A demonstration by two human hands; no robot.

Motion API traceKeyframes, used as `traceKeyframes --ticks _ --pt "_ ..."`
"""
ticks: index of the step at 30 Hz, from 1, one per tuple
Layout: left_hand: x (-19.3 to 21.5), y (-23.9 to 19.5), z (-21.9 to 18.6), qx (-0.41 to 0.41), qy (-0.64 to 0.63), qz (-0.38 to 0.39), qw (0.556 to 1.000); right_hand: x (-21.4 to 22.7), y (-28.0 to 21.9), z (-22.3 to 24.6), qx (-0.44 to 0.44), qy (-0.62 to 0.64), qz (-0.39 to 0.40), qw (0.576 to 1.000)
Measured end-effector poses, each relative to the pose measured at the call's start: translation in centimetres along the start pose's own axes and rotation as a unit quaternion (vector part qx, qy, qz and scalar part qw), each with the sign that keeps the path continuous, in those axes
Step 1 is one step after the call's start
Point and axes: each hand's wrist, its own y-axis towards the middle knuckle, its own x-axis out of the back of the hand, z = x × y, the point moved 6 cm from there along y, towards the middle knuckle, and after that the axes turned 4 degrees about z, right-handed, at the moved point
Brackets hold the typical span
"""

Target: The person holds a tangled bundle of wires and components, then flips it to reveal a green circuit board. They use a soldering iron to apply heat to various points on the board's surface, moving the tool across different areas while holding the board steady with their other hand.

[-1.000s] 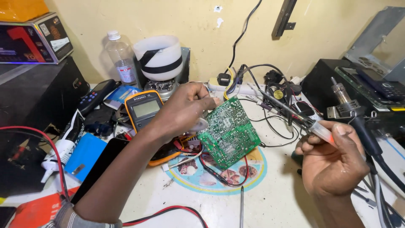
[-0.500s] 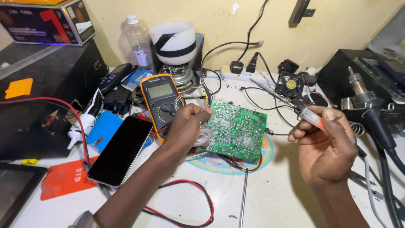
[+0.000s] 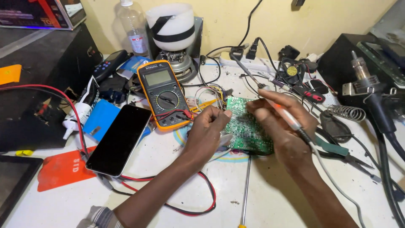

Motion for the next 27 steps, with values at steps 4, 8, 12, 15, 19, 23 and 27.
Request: traceKeyframes --ticks 4,8,12,15,19,23,27 --pt "0.4 0.0 0.1 0.002 0.016 0.014 1.000 -1.5 0.3 -0.5 0.084 -0.041 0.057 0.994" --pt "0.2 -0.1 -0.5 -0.052 0.080 0.070 0.993 -1.2 0.8 -1.5 0.131 -0.040 0.044 0.990" --pt "0.0 -0.2 -0.6 -0.040 0.061 0.080 0.994 -1.2 0.8 -0.9 0.152 -0.116 0.043 0.981" --pt "0.2 -0.2 -0.8 -0.037 0.064 0.078 0.994 -1.4 0.8 -0.6 0.145 -0.131 0.040 0.980" --pt "0.3 -1.6 -2.1 -0.013 0.072 0.048 0.996 0.0 0.7 -1.7 0.158 -0.092 0.033 0.983" --pt "1.2 -0.1 -0.6 -0.001 0.022 -0.010 1.000 3.4 0.7 -2.9 0.034 0.025 -0.030 0.999" --pt "1.7 0.4 -0.9 0.006 0.063 -0.060 0.996 5.4 1.0 -3.7 -0.020 0.147 -0.066 0.987"
